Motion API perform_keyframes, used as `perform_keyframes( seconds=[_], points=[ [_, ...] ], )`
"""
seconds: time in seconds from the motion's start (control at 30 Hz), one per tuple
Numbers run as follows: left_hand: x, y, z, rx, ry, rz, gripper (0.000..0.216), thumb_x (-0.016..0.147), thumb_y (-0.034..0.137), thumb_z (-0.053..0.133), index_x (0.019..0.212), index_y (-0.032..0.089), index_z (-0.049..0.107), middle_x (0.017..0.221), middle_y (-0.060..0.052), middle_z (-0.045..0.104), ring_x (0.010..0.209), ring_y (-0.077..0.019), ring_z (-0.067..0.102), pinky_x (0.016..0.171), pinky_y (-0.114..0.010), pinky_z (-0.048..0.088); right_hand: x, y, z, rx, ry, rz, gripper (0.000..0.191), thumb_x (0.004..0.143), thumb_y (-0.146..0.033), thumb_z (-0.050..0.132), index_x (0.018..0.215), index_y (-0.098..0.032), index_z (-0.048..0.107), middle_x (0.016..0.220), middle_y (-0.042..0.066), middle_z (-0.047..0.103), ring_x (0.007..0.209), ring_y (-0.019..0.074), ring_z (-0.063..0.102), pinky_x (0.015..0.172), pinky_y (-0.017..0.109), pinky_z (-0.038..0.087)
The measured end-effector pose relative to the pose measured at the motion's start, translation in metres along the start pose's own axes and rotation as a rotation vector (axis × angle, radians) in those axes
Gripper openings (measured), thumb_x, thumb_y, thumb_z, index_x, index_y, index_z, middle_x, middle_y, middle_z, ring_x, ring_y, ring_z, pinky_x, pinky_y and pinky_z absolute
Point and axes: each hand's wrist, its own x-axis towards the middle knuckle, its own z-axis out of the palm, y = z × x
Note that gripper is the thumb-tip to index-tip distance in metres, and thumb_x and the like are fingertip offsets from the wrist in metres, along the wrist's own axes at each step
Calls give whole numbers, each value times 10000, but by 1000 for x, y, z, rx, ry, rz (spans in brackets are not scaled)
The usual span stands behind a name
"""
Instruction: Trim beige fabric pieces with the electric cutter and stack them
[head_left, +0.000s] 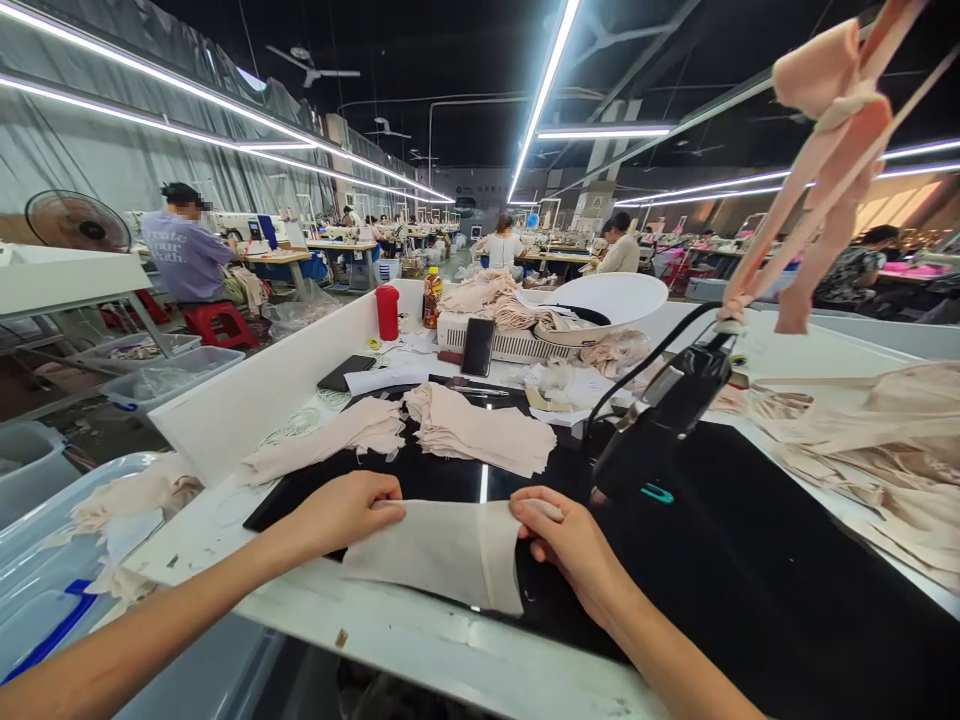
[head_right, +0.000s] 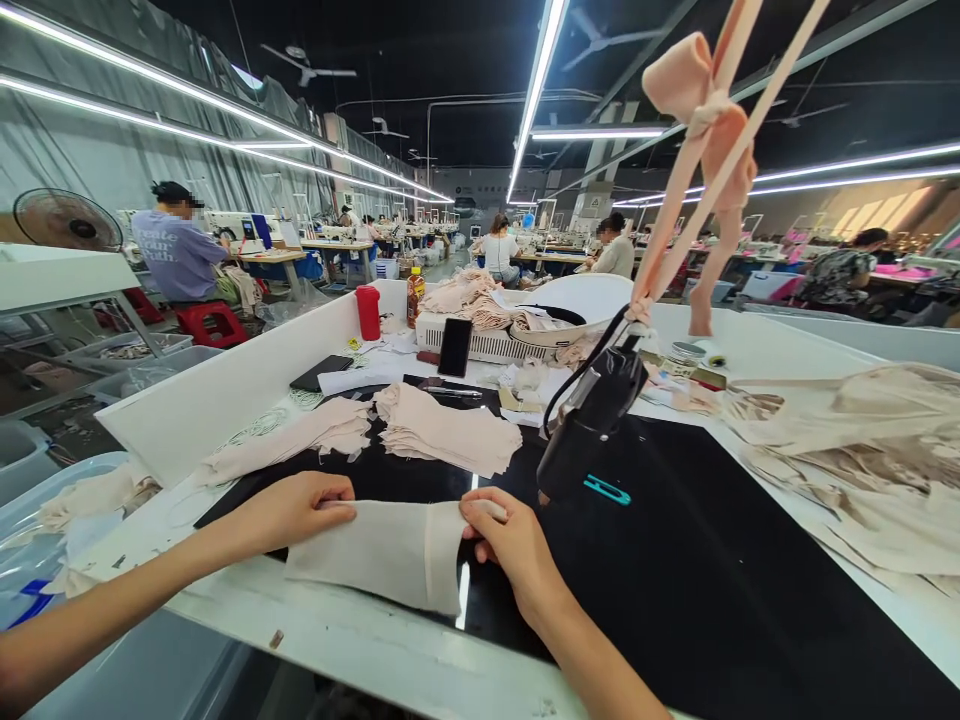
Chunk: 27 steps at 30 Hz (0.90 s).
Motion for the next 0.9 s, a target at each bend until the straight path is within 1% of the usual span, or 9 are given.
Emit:
perform_keyframes(
  seconds=[0.13, 0.23, 0.3, 0.37, 0.47, 0.57, 0.67, 0.83, 0.9],
  points=[
    [8, -4, 5, 161, 142, 53, 134, 929, 199, 565, 841, 193, 666, 827, -49, 672, 755, -239, 633, 672, -300, 417, 15, 2, -3, -101, 38, -51, 397, 697, -491, 890, 863, -160, 746, 651, 33, 719, 463, 94, 527, 464, 218, 394],
    [10, 0, 15, 231, 222, 150, 186, 963, 117, 529, 1015, 170, 700, 1166, -139, 707, 1096, -316, 669, 961, -426, 496, 24, 4, -6, -192, 61, -143, 372, 750, -493, 837, 909, -174, 729, 732, 43, 746, 499, 122, 585, 521, 264, 481],
    [10, 7, 26, 256, 244, 318, 249, 1023, 113, 497, 1161, 175, 695, 1330, -138, 681, 1262, -303, 628, 1099, -455, 468, 27, 4, -8, -272, 83, -232, 334, 791, -472, 795, 952, -189, 718, 840, 53, 752, 575, 156, 632, 550, 293, 518],
    [8, 14, 38, 283, 251, 573, 284, 1073, 130, 468, 1275, 175, 663, 1371, -121, 684, 1307, -277, 623, 1122, -436, 489, 26, 4, -8, -382, 108, -340, 255, 858, -411, 724, 1011, -207, 709, 981, 75, 743, 700, 198, 670, 590, 320, 545],
    [7, 25, 57, 286, 244, 787, 279, 1102, 186, 488, 1334, 163, 641, 1385, -122, 698, 1305, -286, 643, 1102, -438, 535, 13, 4, -5, -584, 76, -530, 190, 961, -268, 566, 1073, -233, 714, 1130, 96, 728, 975, 259, 690, 823, 401, 583],
    [7, 29, 70, 238, 221, 809, 274, 1095, 226, 544, 1338, 164, 652, 1387, -128, 703, 1301, -288, 657, 1111, -435, 543, 0, 8, 0, -781, -53, -682, 325, 985, -132, 469, 1092, -258, 748, 1142, 79, 759, 1092, 268, 687, 984, 445, 547],
    [8, 28, 74, 204, 201, 805, 305, 1093, 232, 550, 1373, 165, 651, 1392, -141, 700, 1300, -289, 661, 1111, -442, 552, -6, 13, 2, -958, -111, -765, 432, 937, -12, 454, 1119, -241, 771, 1140, 95, 785, 1048, 285, 709, 938, 460, 563],
    [8, 25, 72, 187, 161, 758, 346, 1111, 261, 524, 1432, 199, 638, 1461, -117, 664, 1347, -289, 633, 1129, -447, 543, -17, 4, -8, -1142, -64, -887, 467, 917, 66, 439, 1155, -174, 761, 1158, 140, 786, 1096, 307, 712, 942, 468, 561],
    [8, 27, 71, 182, 155, 752, 349, 1114, 258, 518, 1439, 200, 633, 1467, -113, 660, 1355, -286, 626, 1136, -443, 537, -31, -9, -17, -1233, 21, -1086, 413, 970, 21, 496, 1232, -196, 730, 1225, 115, 778, 1139, 279, 707, 939, 421, 555]
  ],
)
